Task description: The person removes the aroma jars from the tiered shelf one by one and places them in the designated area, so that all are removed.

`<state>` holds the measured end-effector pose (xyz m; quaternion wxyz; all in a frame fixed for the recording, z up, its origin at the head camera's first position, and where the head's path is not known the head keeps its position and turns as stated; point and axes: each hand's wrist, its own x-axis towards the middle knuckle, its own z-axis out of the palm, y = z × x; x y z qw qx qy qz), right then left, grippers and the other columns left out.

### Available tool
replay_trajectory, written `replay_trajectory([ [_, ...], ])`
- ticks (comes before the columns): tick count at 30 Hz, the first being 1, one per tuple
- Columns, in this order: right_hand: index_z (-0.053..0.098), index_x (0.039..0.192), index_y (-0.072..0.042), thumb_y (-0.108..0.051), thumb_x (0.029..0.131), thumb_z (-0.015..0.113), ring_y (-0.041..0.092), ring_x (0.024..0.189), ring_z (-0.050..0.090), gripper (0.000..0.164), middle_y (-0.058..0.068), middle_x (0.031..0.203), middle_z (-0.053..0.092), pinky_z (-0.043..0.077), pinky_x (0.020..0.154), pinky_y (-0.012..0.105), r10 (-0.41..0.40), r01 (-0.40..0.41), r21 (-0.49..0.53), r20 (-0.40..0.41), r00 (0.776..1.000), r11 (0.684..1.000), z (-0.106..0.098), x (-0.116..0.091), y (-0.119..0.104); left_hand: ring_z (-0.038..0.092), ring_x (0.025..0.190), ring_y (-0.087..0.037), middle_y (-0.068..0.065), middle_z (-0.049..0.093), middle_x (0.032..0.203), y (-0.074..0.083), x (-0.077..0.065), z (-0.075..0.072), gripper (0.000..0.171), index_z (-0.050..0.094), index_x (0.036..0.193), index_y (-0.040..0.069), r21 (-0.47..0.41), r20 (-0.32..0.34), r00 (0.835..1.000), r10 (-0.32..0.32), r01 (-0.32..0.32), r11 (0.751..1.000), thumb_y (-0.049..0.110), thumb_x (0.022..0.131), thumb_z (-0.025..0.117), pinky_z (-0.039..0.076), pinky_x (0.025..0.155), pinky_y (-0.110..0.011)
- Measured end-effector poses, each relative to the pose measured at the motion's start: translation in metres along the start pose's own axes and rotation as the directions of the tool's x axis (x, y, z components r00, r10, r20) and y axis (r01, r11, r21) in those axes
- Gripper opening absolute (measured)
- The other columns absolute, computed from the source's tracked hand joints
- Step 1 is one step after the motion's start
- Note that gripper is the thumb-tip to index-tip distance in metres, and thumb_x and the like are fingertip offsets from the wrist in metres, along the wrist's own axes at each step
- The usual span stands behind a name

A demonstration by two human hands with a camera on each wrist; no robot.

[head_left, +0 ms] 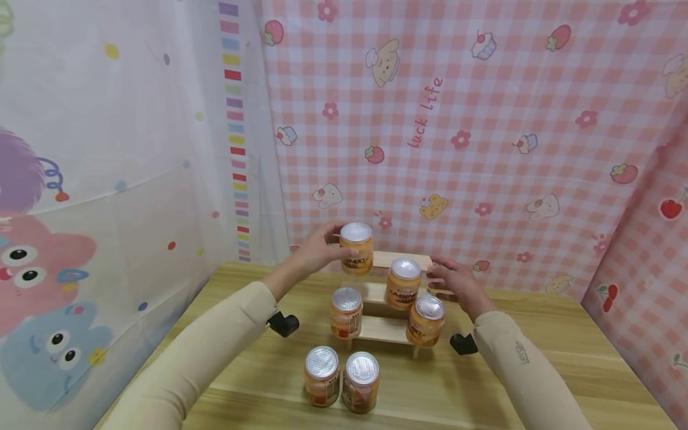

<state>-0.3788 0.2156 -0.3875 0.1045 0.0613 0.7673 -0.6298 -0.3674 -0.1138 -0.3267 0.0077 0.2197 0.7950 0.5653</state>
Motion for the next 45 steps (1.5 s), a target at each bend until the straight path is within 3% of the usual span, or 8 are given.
replay_trajectory([
  [5, 0.036, 0.155, -0.017, -0.029, 0.104, 0.053, 0.022, 0.101, 0.065, 0.055, 0.02, 0.141, 0.052, 0.048, 0.098, 0.049, 0.008, -0.008, -0.003, -0.005, 1.0, 1.0, 0.001, -0.001, 0.001, 0.051, 0.125, -0.028, -0.006, 0.056, 0.136, 0.007, -0.006, -0.015, 0.074, 0.045, 0.146, 0.011, 0.032, -0.045, 0.999, -0.009, 0.01, 0.999, 0.028, 0.084, 0.081, 0.045, 0.102, -0.047],
  [12, 0.035, 0.155, -0.016, -0.028, 0.104, 0.052, 0.019, 0.097, 0.065, 0.055, 0.02, 0.142, 0.051, 0.043, 0.103, 0.052, 0.014, -0.014, 0.005, 0.006, 1.0, 1.0, 0.002, -0.001, 0.003, 0.052, 0.124, -0.028, -0.007, 0.056, 0.133, 0.01, -0.016, -0.036, 0.069, 0.049, 0.144, 0.012, 0.039, -0.085, 0.996, 0.012, -0.009, 0.999, 0.025, 0.084, 0.08, 0.046, 0.101, -0.048],
  [15, 0.035, 0.155, -0.016, -0.029, 0.104, 0.052, 0.016, 0.093, 0.065, 0.055, 0.02, 0.142, 0.051, 0.044, 0.102, 0.051, 0.008, -0.008, 0.005, 0.001, 1.0, 1.0, 0.002, 0.0, 0.004, 0.052, 0.123, -0.028, -0.008, 0.055, 0.134, 0.011, -0.022, -0.046, 0.069, 0.048, 0.144, 0.013, 0.031, -0.099, 0.995, -0.006, 0.009, 0.999, 0.026, 0.085, 0.079, 0.049, 0.093, -0.05],
  [19, 0.033, 0.156, -0.016, -0.028, 0.104, 0.051, 0.02, 0.1, 0.065, 0.056, 0.021, 0.144, 0.049, 0.045, 0.101, 0.051, 0.003, -0.003, 0.007, 0.004, 1.0, 1.0, 0.003, 0.001, 0.003, 0.051, 0.124, -0.029, -0.009, 0.054, 0.135, 0.011, -0.032, -0.059, 0.068, 0.047, 0.144, 0.014, 0.024, -0.1, 0.995, -0.026, 0.029, 0.999, 0.026, 0.086, 0.078, 0.051, 0.086, -0.049],
  [23, 0.032, 0.156, -0.016, -0.027, 0.105, 0.05, 0.024, 0.108, 0.062, 0.056, 0.022, 0.146, 0.048, 0.045, 0.101, 0.05, 0.002, -0.002, 0.002, 0.011, 1.0, 1.0, 0.003, 0.0, 0.0, 0.049, 0.125, -0.03, -0.011, 0.053, 0.135, 0.007, -0.042, -0.071, 0.067, 0.046, 0.145, 0.011, 0.034, -0.103, 0.994, -0.017, 0.021, 0.999, 0.024, 0.087, 0.077, 0.049, 0.094, -0.048],
  [34, 0.032, 0.157, -0.017, -0.027, 0.105, 0.051, 0.025, 0.109, 0.063, 0.057, 0.022, 0.146, 0.048, 0.045, 0.101, 0.05, 0.0, -0.001, 0.002, 0.007, 1.0, 1.0, 0.001, -0.001, -0.002, 0.049, 0.125, -0.032, -0.015, 0.053, 0.135, -0.008, -0.082, -0.092, 0.069, 0.044, 0.146, 0.008, 0.087, -0.129, 0.99, -0.064, 0.075, 0.993, 0.024, 0.088, 0.077, 0.045, 0.099, -0.049],
  [40, 0.033, 0.156, -0.017, -0.029, 0.104, 0.053, 0.015, 0.096, 0.065, 0.057, 0.02, 0.145, 0.05, 0.048, 0.097, 0.047, 0.004, -0.004, -0.012, 0.005, 1.0, 1.0, 0.001, -0.004, -0.003, 0.05, 0.124, -0.033, -0.017, 0.054, 0.133, -0.02, -0.109, -0.093, 0.069, 0.044, 0.145, 0.005, 0.096, -0.11, 0.991, -0.071, 0.082, 0.992, 0.022, 0.088, 0.078, 0.049, 0.095, -0.044],
  [45, 0.033, 0.156, -0.017, -0.029, 0.104, 0.053, 0.016, 0.098, 0.065, 0.057, 0.021, 0.146, 0.048, 0.046, 0.099, 0.048, 0.002, -0.001, -0.007, 0.012, 1.0, 1.0, 0.002, -0.003, -0.004, 0.052, 0.122, -0.034, -0.018, 0.057, 0.13, -0.035, -0.135, -0.089, 0.07, 0.045, 0.144, 0.003, 0.078, -0.088, 0.992, -0.089, 0.096, 0.992, 0.021, 0.086, 0.079, 0.052, 0.091, -0.04],
])
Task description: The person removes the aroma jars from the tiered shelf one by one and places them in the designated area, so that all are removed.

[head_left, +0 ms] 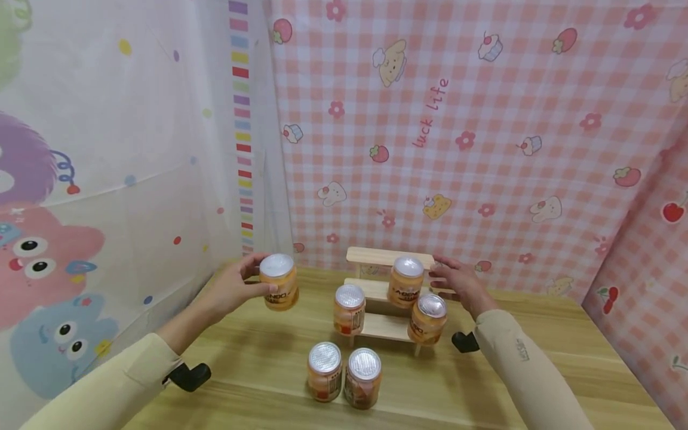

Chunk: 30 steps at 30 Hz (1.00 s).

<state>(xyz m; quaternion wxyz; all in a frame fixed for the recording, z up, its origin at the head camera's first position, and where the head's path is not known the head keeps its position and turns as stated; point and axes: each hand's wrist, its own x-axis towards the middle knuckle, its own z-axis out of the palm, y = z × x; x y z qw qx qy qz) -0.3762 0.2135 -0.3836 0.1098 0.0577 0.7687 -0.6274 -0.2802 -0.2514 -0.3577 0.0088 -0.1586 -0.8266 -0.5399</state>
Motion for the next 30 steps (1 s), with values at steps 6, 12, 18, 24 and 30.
replay_trajectory([
  [6, 0.033, 0.156, -0.018, -0.028, 0.105, 0.051, 0.017, 0.099, 0.064, 0.056, 0.021, 0.146, 0.048, 0.047, 0.099, 0.047, 0.011, -0.011, -0.001, -0.006, 1.0, 1.0, 0.0, 0.002, 0.001, 0.054, 0.117, -0.034, -0.019, 0.057, 0.127, -0.024, -0.025, 0.011, 0.068, 0.045, 0.142, 0.001, -0.069, 0.015, 1.0, -0.013, 0.014, 0.998, 0.014, 0.085, 0.08, 0.054, 0.087, -0.035],
  [12, 0.033, 0.156, -0.018, -0.03, 0.104, 0.052, 0.022, 0.106, 0.064, 0.056, 0.021, 0.146, 0.048, 0.048, 0.096, 0.045, 0.019, -0.019, -0.002, -0.01, 1.0, 1.0, -0.001, 0.004, 0.003, 0.056, 0.113, -0.033, -0.019, 0.057, 0.126, -0.043, -0.045, 0.027, 0.07, 0.046, 0.141, 0.0, -0.112, 0.038, 0.998, -0.058, 0.062, 0.992, 0.016, 0.083, 0.082, 0.055, 0.085, -0.034],
  [18, 0.033, 0.156, -0.018, -0.029, 0.104, 0.052, 0.017, 0.098, 0.065, 0.057, 0.021, 0.145, 0.049, 0.048, 0.097, 0.047, 0.011, -0.011, 0.004, 0.001, 1.0, 1.0, -0.002, 0.004, 0.003, 0.057, 0.113, -0.029, -0.016, 0.059, 0.123, -0.056, -0.057, 0.04, 0.069, 0.047, 0.14, 0.0, -0.125, 0.072, 0.995, -0.072, 0.081, 0.989, 0.016, 0.082, 0.082, 0.053, 0.087, -0.034],
  [24, 0.032, 0.157, -0.018, -0.03, 0.104, 0.052, 0.015, 0.094, 0.065, 0.058, 0.021, 0.145, 0.048, 0.045, 0.1, 0.05, 0.01, -0.01, 0.007, 0.004, 1.0, 1.0, -0.004, 0.003, 0.004, 0.056, 0.113, -0.026, -0.011, 0.061, 0.121, -0.066, -0.061, 0.052, 0.066, 0.05, 0.138, 0.0, -0.105, 0.09, 0.993, -0.07, 0.079, 0.991, 0.016, 0.082, 0.082, 0.05, 0.092, -0.035],
  [30, 0.034, 0.156, -0.018, -0.03, 0.103, 0.054, 0.017, 0.096, 0.065, 0.058, 0.019, 0.143, 0.051, 0.048, 0.096, 0.047, 0.007, -0.007, 0.014, 0.009, 1.0, 1.0, -0.002, 0.003, 0.002, 0.054, 0.117, -0.028, -0.011, 0.061, 0.124, -0.072, -0.065, 0.058, 0.066, 0.05, 0.137, 0.0, -0.105, 0.099, 0.991, -0.085, 0.096, 0.99, 0.015, 0.082, 0.083, 0.048, 0.094, -0.036],
])
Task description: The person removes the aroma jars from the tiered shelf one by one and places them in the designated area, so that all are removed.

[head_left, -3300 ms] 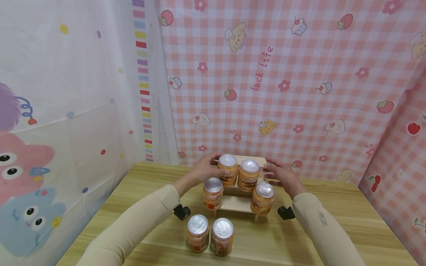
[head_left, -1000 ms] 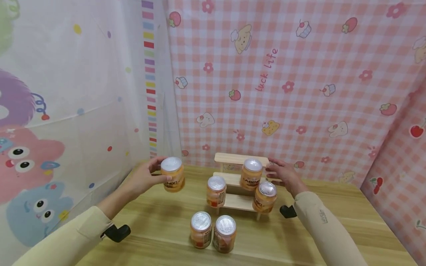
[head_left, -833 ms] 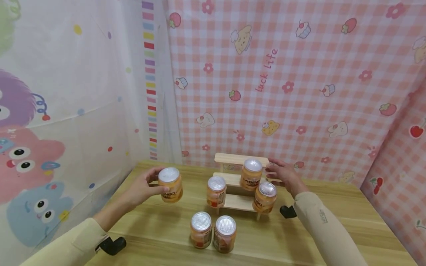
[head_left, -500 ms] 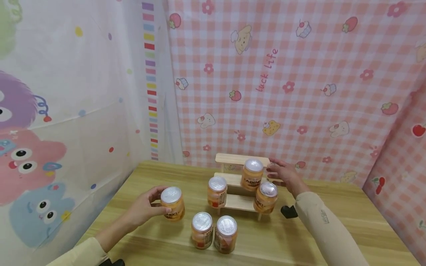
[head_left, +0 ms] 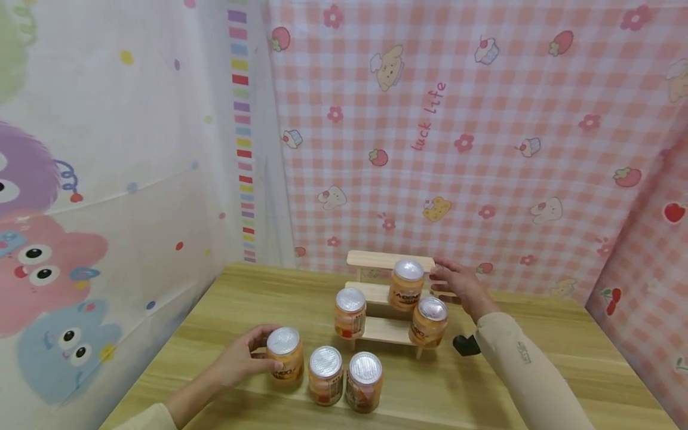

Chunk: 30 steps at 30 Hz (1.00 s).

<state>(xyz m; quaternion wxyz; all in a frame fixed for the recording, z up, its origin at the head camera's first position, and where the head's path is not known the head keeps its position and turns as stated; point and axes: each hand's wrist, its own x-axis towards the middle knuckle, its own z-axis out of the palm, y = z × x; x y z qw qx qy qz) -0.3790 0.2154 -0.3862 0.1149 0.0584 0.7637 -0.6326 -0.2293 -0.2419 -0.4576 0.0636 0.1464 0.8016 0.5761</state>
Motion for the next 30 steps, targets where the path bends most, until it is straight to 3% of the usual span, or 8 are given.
replay_trajectory([
  [6, 0.032, 0.157, -0.018, -0.029, 0.104, 0.052, 0.026, 0.11, 0.062, 0.058, 0.022, 0.146, 0.048, 0.044, 0.102, 0.05, -0.014, 0.014, 0.009, -0.001, 1.0, 1.0, 0.001, 0.0, -0.002, 0.054, 0.119, -0.032, -0.014, 0.059, 0.128, -0.002, 0.001, 0.006, 0.068, 0.049, 0.138, -0.002, -0.019, 0.002, 1.0, -0.003, 0.004, 1.0, 0.012, 0.081, 0.083, 0.05, 0.095, -0.037],
  [12, 0.033, 0.156, -0.016, -0.029, 0.104, 0.052, 0.021, 0.101, 0.064, 0.057, 0.022, 0.144, 0.049, 0.047, 0.099, 0.048, -0.005, 0.005, -0.006, -0.003, 1.0, 1.0, -0.001, -0.001, 0.003, 0.054, 0.118, -0.031, -0.017, 0.058, 0.129, -0.007, -0.001, 0.009, 0.07, 0.047, 0.139, -0.006, -0.032, 0.013, 1.0, -0.002, 0.002, 0.999, 0.01, 0.08, 0.083, 0.05, 0.093, -0.03],
  [15, 0.033, 0.156, -0.016, -0.028, 0.104, 0.053, 0.025, 0.107, 0.063, 0.057, 0.022, 0.145, 0.048, 0.045, 0.101, 0.051, -0.004, 0.004, 0.008, 0.005, 1.0, 1.0, 0.0, -0.002, 0.006, 0.054, 0.117, -0.031, -0.018, 0.059, 0.128, -0.011, -0.003, 0.009, 0.07, 0.047, 0.137, -0.008, -0.034, 0.016, 1.0, 0.009, -0.008, 0.999, 0.008, 0.08, 0.083, 0.05, 0.092, -0.029],
  [19, 0.034, 0.156, -0.016, -0.028, 0.103, 0.054, 0.03, 0.115, 0.061, 0.057, 0.023, 0.146, 0.048, 0.043, 0.103, 0.053, -0.011, 0.011, 0.02, 0.013, 1.0, 1.0, 0.002, -0.002, 0.007, 0.053, 0.12, -0.036, -0.019, 0.057, 0.13, -0.015, -0.006, 0.007, 0.071, 0.045, 0.138, -0.009, -0.043, 0.042, 0.999, 0.002, -0.001, 0.999, 0.009, 0.08, 0.082, 0.05, 0.097, -0.038],
  [22, 0.034, 0.156, -0.016, -0.028, 0.103, 0.054, 0.027, 0.11, 0.063, 0.058, 0.022, 0.146, 0.048, 0.044, 0.102, 0.053, -0.013, 0.013, 0.007, 0.013, 1.0, 1.0, 0.002, -0.002, 0.007, 0.053, 0.121, -0.037, -0.019, 0.057, 0.13, -0.018, -0.007, 0.007, 0.072, 0.043, 0.139, -0.009, -0.057, 0.064, 0.998, -0.002, 0.005, 0.998, 0.009, 0.081, 0.082, 0.049, 0.099, -0.042],
  [30, 0.033, 0.156, -0.016, -0.03, 0.104, 0.053, 0.019, 0.102, 0.063, 0.058, 0.021, 0.146, 0.048, 0.044, 0.102, 0.051, -0.01, 0.01, 0.0, 0.006, 1.0, 1.0, -0.001, 0.0, 0.001, 0.055, 0.117, -0.021, -0.021, 0.056, 0.129, -0.02, -0.002, 0.007, 0.071, 0.044, 0.138, -0.01, -0.074, 0.082, 0.996, 0.036, -0.03, 0.997, 0.006, 0.08, 0.082, 0.048, 0.096, -0.025],
])
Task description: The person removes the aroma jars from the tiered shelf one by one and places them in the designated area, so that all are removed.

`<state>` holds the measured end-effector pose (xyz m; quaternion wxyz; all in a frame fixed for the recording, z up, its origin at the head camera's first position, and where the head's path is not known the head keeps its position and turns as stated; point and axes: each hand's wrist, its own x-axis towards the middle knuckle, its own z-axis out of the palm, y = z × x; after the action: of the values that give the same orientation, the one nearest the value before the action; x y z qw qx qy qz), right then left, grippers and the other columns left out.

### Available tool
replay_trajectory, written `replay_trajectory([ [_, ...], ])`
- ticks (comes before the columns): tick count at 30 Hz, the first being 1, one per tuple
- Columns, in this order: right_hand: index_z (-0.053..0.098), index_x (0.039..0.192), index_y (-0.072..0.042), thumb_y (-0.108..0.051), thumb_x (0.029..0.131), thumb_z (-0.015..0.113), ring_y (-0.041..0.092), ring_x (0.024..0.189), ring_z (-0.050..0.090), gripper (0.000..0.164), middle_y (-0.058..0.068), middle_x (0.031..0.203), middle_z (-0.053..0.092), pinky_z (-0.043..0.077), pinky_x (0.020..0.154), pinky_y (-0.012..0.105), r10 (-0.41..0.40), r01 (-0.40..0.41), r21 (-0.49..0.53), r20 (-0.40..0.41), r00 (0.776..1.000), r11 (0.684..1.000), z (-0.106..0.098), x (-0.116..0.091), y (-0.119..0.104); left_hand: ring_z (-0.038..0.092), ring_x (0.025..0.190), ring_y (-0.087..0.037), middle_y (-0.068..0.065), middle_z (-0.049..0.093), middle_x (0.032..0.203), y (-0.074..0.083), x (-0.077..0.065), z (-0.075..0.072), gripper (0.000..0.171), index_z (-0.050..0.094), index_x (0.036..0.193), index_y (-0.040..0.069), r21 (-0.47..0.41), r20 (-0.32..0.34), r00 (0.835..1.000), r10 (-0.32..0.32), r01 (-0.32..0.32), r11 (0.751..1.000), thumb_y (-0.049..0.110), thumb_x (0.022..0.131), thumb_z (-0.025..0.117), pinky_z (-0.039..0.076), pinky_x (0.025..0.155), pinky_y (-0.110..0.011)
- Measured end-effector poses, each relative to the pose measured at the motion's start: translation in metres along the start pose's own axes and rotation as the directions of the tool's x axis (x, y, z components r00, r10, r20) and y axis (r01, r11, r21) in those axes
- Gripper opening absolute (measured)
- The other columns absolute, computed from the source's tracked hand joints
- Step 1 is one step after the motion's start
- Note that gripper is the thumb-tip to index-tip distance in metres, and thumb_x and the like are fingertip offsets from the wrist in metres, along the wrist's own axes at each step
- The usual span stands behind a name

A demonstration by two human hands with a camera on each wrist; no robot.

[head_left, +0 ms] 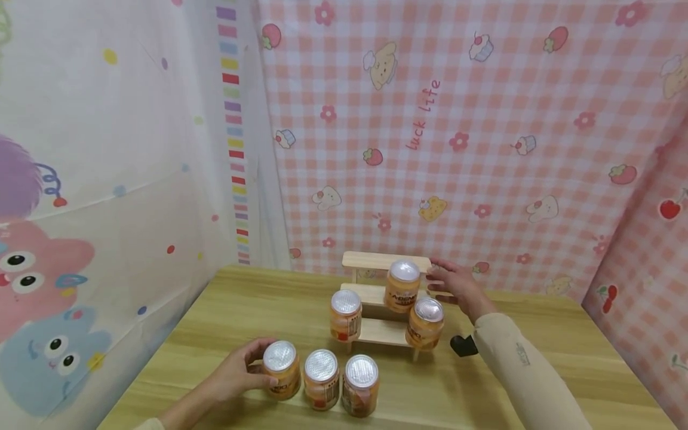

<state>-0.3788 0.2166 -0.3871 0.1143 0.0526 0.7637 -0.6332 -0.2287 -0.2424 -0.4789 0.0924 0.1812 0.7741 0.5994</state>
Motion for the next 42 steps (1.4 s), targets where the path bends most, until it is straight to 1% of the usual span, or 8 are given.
replay_trajectory([
  [4, 0.034, 0.156, -0.017, -0.03, 0.103, 0.054, 0.02, 0.102, 0.064, 0.058, 0.021, 0.145, 0.048, 0.045, 0.102, 0.051, 0.002, -0.002, 0.006, -0.001, 1.0, 1.0, -0.001, 0.001, 0.0, 0.055, 0.116, -0.017, -0.021, 0.055, 0.129, 0.0, 0.001, 0.0, 0.071, 0.042, 0.139, -0.01, 0.014, 0.012, 1.0, 0.013, -0.013, 1.0, 0.007, 0.081, 0.081, 0.048, 0.095, -0.023],
  [9, 0.034, 0.156, -0.017, -0.029, 0.104, 0.054, 0.023, 0.105, 0.063, 0.057, 0.021, 0.145, 0.048, 0.043, 0.103, 0.052, 0.009, -0.009, 0.016, -0.002, 1.0, 1.0, -0.001, 0.002, 0.003, 0.053, 0.119, -0.02, -0.024, 0.052, 0.132, -0.001, -0.001, -0.001, 0.074, 0.037, 0.143, -0.011, 0.017, 0.04, 0.999, 0.024, -0.025, 1.0, 0.008, 0.084, 0.079, 0.048, 0.096, -0.025],
  [16, 0.034, 0.155, -0.016, -0.028, 0.103, 0.054, 0.017, 0.095, 0.064, 0.057, 0.022, 0.145, 0.049, 0.042, 0.104, 0.054, -0.002, 0.002, 0.032, 0.0, 1.0, 1.0, 0.002, 0.002, 0.004, 0.052, 0.122, -0.027, -0.035, 0.041, 0.141, 0.004, -0.005, -0.008, 0.077, 0.028, 0.147, -0.013, 0.018, 0.072, 0.996, 0.053, -0.054, 0.998, 0.009, 0.089, 0.074, 0.047, 0.096, -0.025],
  [23, 0.033, 0.156, -0.017, -0.029, 0.104, 0.052, 0.021, 0.103, 0.063, 0.057, 0.023, 0.145, 0.048, 0.045, 0.101, 0.051, -0.002, 0.002, 0.01, -0.005, 1.0, 1.0, 0.003, 0.001, 0.006, 0.041, 0.129, -0.047, -0.037, 0.038, 0.142, 0.013, 0.0, -0.016, 0.069, 0.031, 0.148, -0.009, 0.023, 0.05, 0.998, 0.045, -0.046, 0.999, 0.01, 0.093, 0.069, 0.046, 0.096, -0.023],
  [25, 0.034, 0.156, -0.018, -0.029, 0.104, 0.052, 0.021, 0.103, 0.063, 0.056, 0.022, 0.145, 0.048, 0.046, 0.101, 0.05, -0.004, 0.004, 0.007, -0.006, 1.0, 1.0, 0.003, 0.001, 0.006, 0.039, 0.13, -0.048, -0.036, 0.039, 0.142, 0.016, 0.003, -0.019, 0.067, 0.033, 0.147, -0.008, 0.025, 0.039, 0.998, 0.045, -0.046, 0.999, 0.01, 0.093, 0.068, 0.046, 0.096, -0.024],
  [33, 0.032, 0.156, -0.017, -0.029, 0.104, 0.052, 0.022, 0.104, 0.063, 0.057, 0.023, 0.145, 0.048, 0.046, 0.101, 0.05, -0.002, 0.002, 0.0, -0.004, 1.0, 1.0, 0.003, -0.002, 0.005, 0.04, 0.131, -0.049, -0.029, 0.046, 0.141, 0.038, 0.021, -0.034, 0.058, 0.039, 0.145, -0.006, 0.104, -0.012, 0.999, 0.046, -0.044, 0.994, 0.012, 0.097, 0.064, 0.049, 0.095, -0.033],
  [38, 0.034, 0.156, -0.017, -0.03, 0.103, 0.054, 0.019, 0.1, 0.064, 0.057, 0.022, 0.145, 0.049, 0.046, 0.1, 0.05, -0.01, 0.01, 0.01, -0.014, 1.0, 1.0, 0.003, -0.002, 0.002, 0.046, 0.129, -0.044, -0.024, 0.049, 0.14, 0.058, 0.043, -0.044, 0.057, 0.04, 0.146, -0.003, 0.161, -0.062, 0.997, 0.05, -0.04, 0.986, 0.018, 0.098, 0.064, 0.046, 0.102, -0.045],
  [42, 0.033, 0.156, -0.017, -0.03, 0.103, 0.054, 0.017, 0.099, 0.065, 0.058, 0.022, 0.145, 0.049, 0.047, 0.099, 0.048, -0.012, 0.012, 0.005, -0.013, 1.0, 1.0, 0.001, -0.002, 0.002, 0.047, 0.129, -0.04, -0.024, 0.048, 0.141, 0.078, 0.064, -0.048, 0.058, 0.036, 0.149, -0.002, 0.147, -0.063, 0.997, 0.047, -0.037, 0.988, 0.022, 0.101, 0.059, 0.041, 0.106, -0.05],
])
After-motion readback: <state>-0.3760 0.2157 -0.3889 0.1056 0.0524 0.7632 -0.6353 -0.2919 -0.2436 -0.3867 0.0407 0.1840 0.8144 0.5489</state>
